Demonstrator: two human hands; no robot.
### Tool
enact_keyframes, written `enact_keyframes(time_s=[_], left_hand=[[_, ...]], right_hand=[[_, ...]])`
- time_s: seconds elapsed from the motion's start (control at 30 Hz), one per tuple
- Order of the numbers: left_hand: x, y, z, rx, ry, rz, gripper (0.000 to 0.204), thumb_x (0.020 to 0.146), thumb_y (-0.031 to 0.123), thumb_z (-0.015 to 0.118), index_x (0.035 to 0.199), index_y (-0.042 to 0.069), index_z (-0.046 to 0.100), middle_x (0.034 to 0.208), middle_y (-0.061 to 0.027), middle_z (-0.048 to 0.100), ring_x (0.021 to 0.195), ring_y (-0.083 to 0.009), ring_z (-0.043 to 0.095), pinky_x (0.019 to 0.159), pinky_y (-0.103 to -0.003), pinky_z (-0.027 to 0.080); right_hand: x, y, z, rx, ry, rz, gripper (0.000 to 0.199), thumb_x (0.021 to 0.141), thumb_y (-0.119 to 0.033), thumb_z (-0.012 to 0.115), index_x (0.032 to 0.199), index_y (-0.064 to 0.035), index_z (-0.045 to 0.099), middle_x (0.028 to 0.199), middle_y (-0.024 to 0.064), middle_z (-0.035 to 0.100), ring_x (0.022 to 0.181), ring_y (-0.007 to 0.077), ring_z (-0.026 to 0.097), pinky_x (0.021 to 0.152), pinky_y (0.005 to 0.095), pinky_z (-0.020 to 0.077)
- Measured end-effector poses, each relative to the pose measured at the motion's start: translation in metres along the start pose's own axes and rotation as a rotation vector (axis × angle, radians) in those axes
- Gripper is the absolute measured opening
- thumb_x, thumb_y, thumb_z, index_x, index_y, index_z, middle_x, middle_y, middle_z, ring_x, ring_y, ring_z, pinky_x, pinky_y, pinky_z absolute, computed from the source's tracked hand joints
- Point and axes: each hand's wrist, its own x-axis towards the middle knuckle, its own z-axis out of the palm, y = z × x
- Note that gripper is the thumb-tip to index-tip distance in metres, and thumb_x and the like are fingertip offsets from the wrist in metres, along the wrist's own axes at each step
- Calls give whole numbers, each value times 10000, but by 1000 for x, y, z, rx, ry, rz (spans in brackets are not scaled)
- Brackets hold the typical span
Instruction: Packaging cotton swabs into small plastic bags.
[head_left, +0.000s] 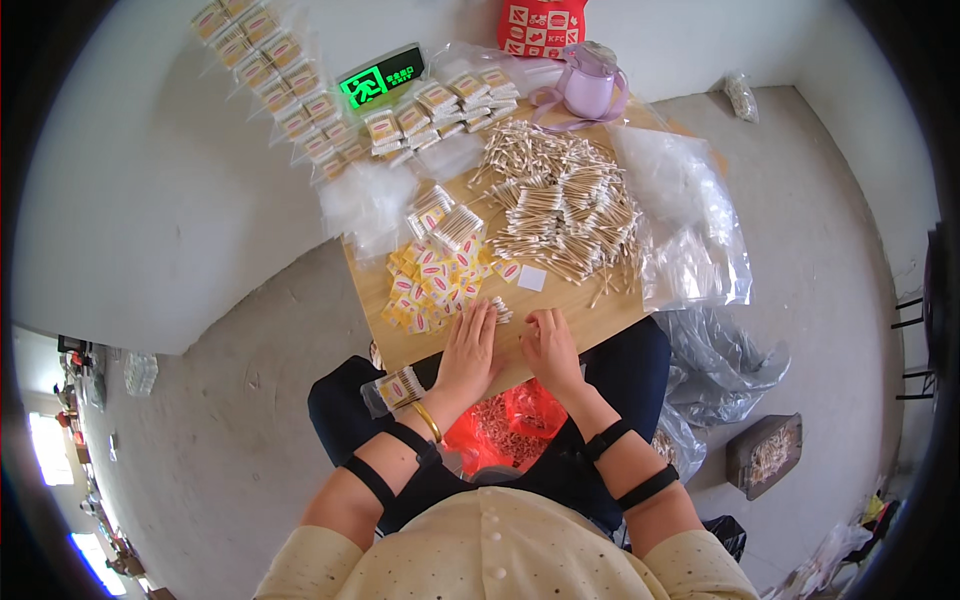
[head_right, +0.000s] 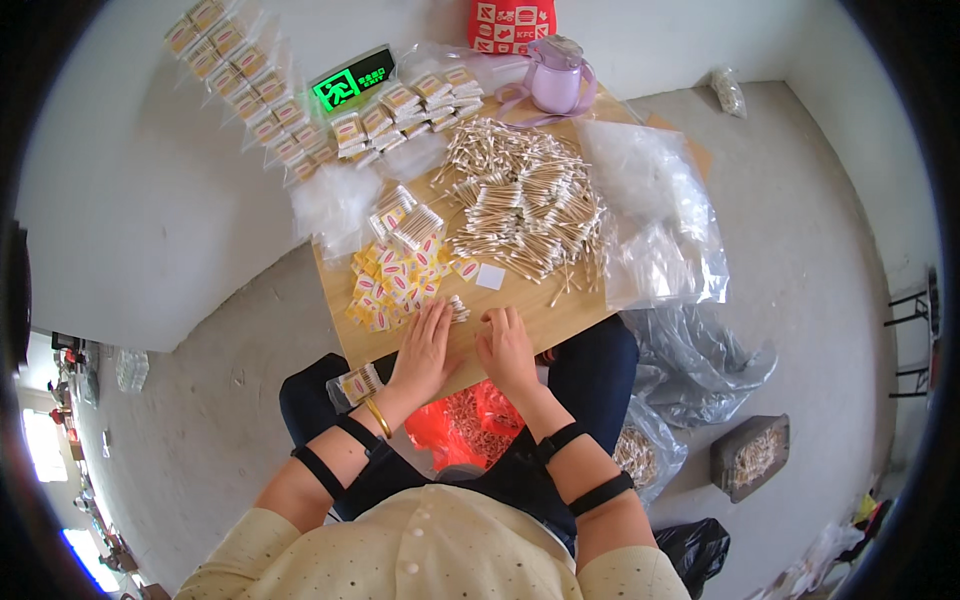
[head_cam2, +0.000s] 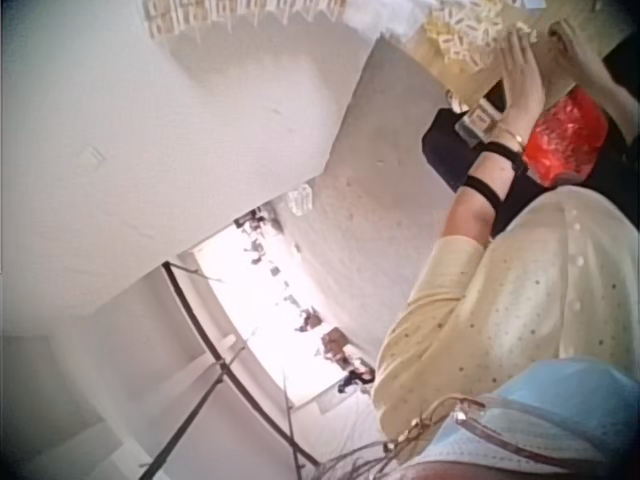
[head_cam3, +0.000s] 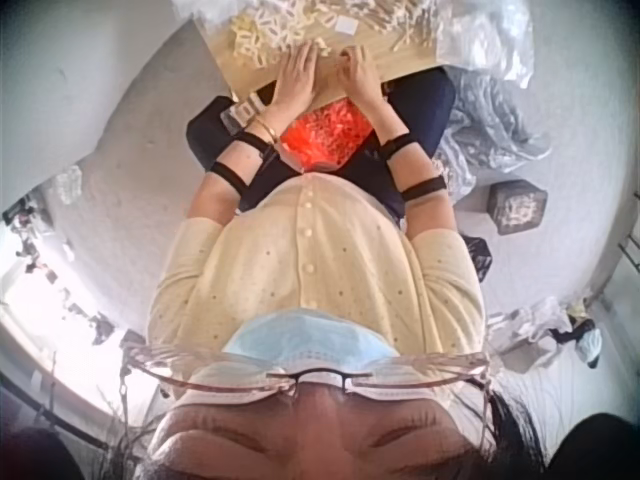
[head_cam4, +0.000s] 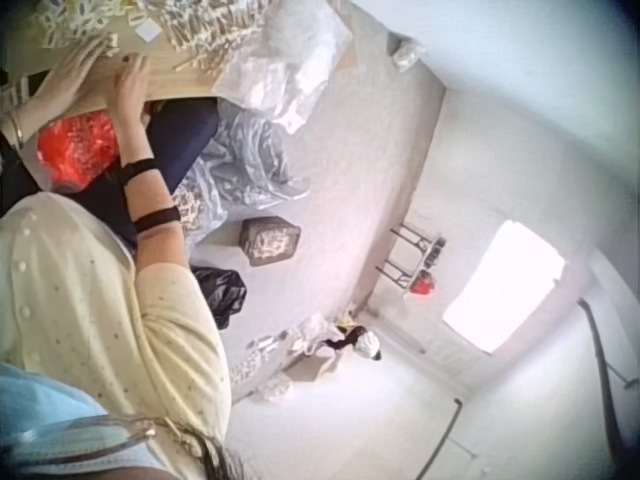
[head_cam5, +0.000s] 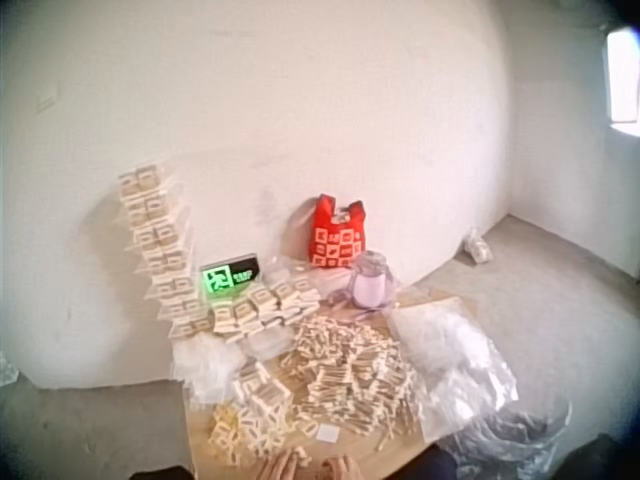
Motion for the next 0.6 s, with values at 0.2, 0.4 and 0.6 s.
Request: enact_keyframes(time_s=[0.2,0.4,0.6], left_hand=[[-16,12,22,85,-31,-33,949,905,429,689,1560,-84,233,1641,-267,224,1555,-400,163,1264,-535,131],[-49,35,22,104,-131,-57,914,954,516,588,1566,-68,243,1652,-248,221,1559,-372,172,1266,-516,128],[-57,32,23,124,-101,-5,878,984,540,515,1565,-67,262,1652,-238,236,1558,-360,185,1265,-518,134]], right_hand=[[-4,-5,-7,-84,-32,-63,362,829,-36,672,1166,-32,541,1113,206,553,1098,421,537,961,478,463],[0,-7,-9,-167,-95,-126,471,850,-62,661,1302,-43,530,1247,181,553,1161,394,532,1010,469,451],[40,-13,13,-393,-223,-392,595,920,-118,599,1496,-86,456,1503,91,474,1362,316,450,1124,456,375]])
